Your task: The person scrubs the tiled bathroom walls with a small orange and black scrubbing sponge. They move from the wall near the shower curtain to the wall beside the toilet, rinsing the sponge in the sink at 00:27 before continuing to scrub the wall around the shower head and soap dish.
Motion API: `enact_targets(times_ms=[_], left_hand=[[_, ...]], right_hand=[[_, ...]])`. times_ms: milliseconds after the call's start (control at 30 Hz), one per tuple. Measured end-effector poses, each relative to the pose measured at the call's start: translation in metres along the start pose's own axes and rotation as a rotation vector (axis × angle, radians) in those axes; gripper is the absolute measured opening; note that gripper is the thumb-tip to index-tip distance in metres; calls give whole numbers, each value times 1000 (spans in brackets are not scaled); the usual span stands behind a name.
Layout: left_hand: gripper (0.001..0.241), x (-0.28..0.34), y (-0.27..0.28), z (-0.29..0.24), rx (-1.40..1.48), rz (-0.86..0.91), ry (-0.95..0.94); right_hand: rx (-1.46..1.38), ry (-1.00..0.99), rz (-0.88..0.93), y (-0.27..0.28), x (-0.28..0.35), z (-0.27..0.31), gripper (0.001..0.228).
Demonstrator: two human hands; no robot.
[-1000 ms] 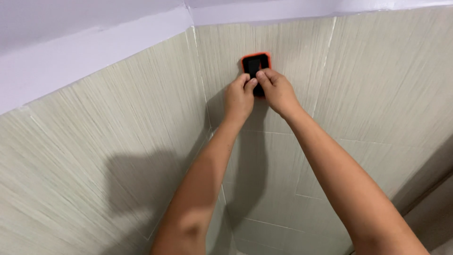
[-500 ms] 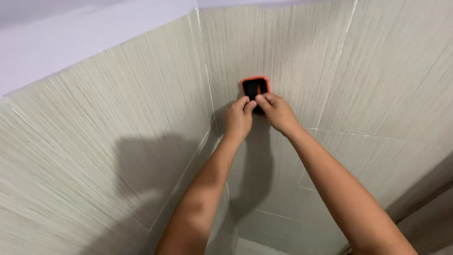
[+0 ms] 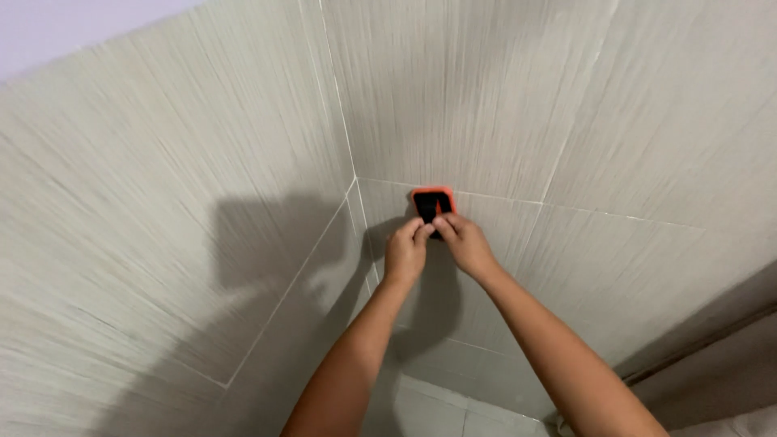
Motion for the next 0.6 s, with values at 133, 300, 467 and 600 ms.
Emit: enact_targets(times_ms=[133, 300, 467, 600], left_hand=[[29, 28, -27, 50, -20, 61, 134], [29, 57, -54, 87, -54, 135, 254], [27, 87, -82, 115, -21, 135, 303], [26, 102, -107, 126, 56, 112, 324]], right_hand=[[-31, -54, 80, -27, 18, -50, 32], [3, -106, 142, -46, 42, -84, 36], [-12, -166, 188, -63, 59, -124, 33], [59, -217, 223, -54, 71, -133, 38]])
Point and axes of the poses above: each hand's wrist, its own x-axis away from the middle knuckle, its own y-axis out of the back of the hand, z = x × y, the point moved 5 cm from there along -x, towards the middle knuckle, and after that the axes turned 3 degrees about z, right-handed, at the moved point
